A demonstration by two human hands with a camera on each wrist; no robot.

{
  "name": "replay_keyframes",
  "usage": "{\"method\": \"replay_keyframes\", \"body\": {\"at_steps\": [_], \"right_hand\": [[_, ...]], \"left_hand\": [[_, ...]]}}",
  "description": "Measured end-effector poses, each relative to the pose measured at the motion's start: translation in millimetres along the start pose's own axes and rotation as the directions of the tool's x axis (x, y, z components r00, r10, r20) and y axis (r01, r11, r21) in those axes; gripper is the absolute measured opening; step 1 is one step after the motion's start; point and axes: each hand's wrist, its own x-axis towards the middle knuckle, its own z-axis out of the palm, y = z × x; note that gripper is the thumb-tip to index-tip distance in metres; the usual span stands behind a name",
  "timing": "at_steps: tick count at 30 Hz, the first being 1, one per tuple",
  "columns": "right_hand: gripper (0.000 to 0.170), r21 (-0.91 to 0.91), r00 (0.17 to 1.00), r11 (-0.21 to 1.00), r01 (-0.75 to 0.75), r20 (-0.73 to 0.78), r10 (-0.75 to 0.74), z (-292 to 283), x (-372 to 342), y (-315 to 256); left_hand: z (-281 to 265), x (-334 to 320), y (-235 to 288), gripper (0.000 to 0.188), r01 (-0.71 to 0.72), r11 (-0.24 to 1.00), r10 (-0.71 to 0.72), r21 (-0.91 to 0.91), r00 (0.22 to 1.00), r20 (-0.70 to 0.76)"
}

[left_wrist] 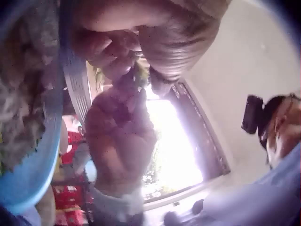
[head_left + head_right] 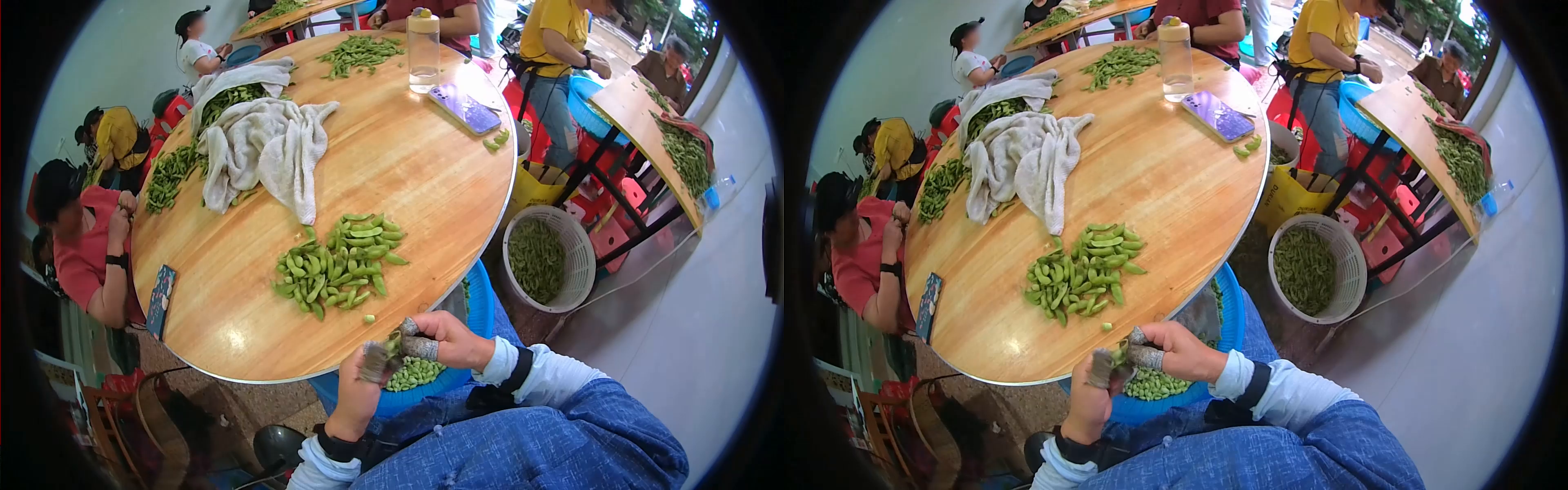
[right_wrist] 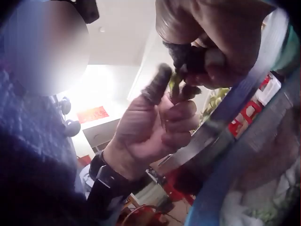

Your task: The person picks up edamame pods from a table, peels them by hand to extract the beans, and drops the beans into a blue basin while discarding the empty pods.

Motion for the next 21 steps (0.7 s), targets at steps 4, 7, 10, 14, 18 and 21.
{"method": "replay_keyframes", "body": {"at_steps": [4,7,10,14,18,21], "right_hand": [[0.015,-0.379,0.998,0.924,0.054,-0.019,-0.066,7.8,-3.2,-21.2],[0.014,-0.571,0.986,0.805,0.159,0.056,-0.155,5.9,-4.3,-28.8],[0.014,-0.624,0.979,0.755,0.204,0.109,-0.174,5.1,-5.6,-26.9],[0.014,-0.765,0.977,0.611,0.205,0.119,-0.179,13.0,-5.8,-27.3],[0.017,-0.803,0.986,0.574,0.162,0.103,-0.134,12.9,-6.8,-22.3],[0.015,-0.797,0.987,0.585,0.151,0.086,-0.137,12.5,-10.7,-20.0]], "left_hand": [[10.1,-0.7,0.3,0.014,-0.309,0.865,0.305,0.394,0.949,0.075],[-8.9,-3.5,5.3,0.010,-0.023,0.994,0.009,0.110,0.992,0.127],[-16.4,-3.7,1.4,0.012,0.088,0.992,-0.105,0.095,0.976,0.192],[-6.5,-2.1,1.3,0.025,0.110,0.981,-0.128,0.159,0.986,0.110],[-4.1,-2.3,0.1,0.028,0.174,0.982,-0.179,0.072,0.981,0.078],[-8.3,-1.6,-10.3,0.029,0.159,0.981,-0.167,0.111,0.983,0.072]]}}
